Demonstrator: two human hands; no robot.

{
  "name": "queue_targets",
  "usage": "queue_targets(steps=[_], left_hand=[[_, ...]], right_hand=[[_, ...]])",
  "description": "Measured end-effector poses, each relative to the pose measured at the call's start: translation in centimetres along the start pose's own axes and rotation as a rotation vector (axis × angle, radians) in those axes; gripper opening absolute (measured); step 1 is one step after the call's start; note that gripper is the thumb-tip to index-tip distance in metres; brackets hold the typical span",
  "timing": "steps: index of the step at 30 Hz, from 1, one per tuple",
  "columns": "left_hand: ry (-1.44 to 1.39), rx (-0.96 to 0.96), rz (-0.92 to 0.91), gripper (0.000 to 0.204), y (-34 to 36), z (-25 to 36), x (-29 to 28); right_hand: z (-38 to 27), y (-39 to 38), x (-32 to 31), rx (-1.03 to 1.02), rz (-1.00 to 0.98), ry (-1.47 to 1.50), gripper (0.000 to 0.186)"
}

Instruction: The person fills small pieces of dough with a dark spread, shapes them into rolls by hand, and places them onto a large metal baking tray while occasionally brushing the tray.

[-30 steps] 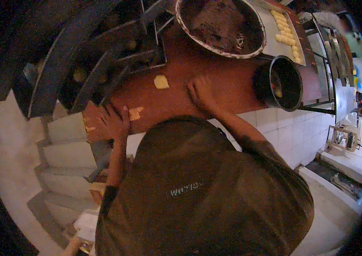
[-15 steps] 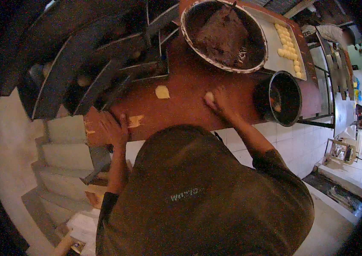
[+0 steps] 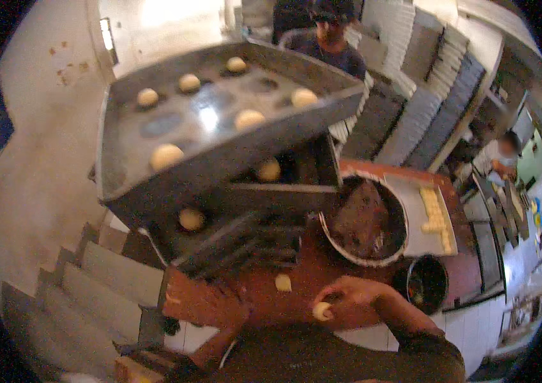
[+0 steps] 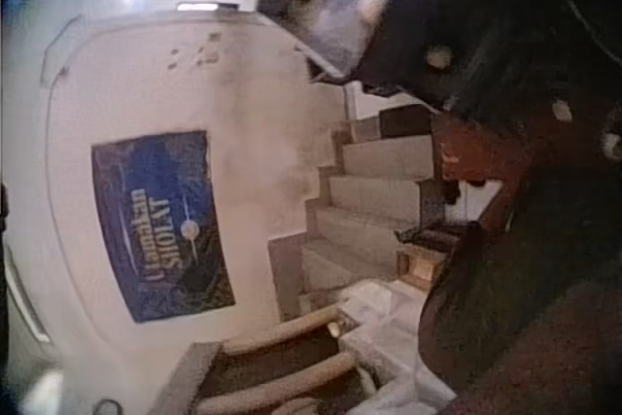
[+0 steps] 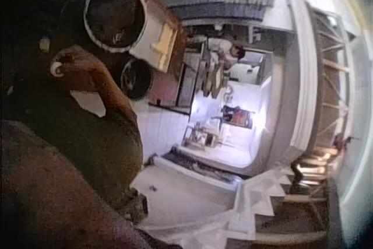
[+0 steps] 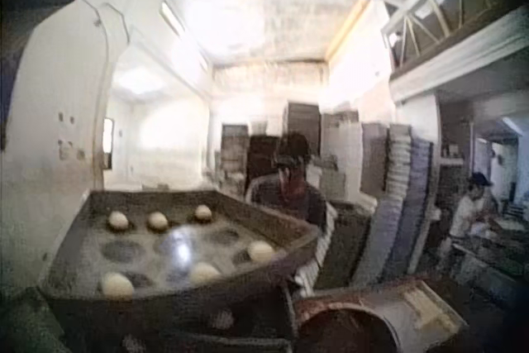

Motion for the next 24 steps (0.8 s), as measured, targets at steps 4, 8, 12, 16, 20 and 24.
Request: queue_targets(steps=[4,8,12,16,20,24], left_hand=[[0.035,-0.057,-0.048,0.073,1.3,1.7,-1.5],[0.045,-0.059,-0.078,0.073,2.6,2.3,-2.1],[0.039,-0.097,-0.105,0.072,2.1,2.6,-3.3],[0.024,-0.093,-0.139,0.072,1.9,2.9,-4.0],[0.024,-0.104,-0.153,0.071,1.5,3.0,-5.1],[0.009,-0.119,-0.187,0.07,0.8,3.4,-5.4]], right_hand=[[-14.1,-8.1,-8.9,-0.143,0.729,0.09,0.036],[-26.0,-11.8,-15.9,-0.703,1.415,-0.205,0.049],[-35.7,-4.2,-18.8,-0.335,0.844,-0.596,0.037],[-41.2,2.7,-18.6,-0.396,0.681,-0.683,0.035],[-46.3,10.2,-17.8,-0.336,0.486,-0.745,0.034],[-48.6,15.6,-16.1,-0.315,0.456,-0.723,0.037]])
Point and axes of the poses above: each hand's wrist, its own y-axis towards the middle knuckle, its own x-axis out of the palm, z = x × y, the point moved 3 cm from there along y, towards the middle knuckle, and after that the axes turned 8 degrees about x, right-handed, at the moved point
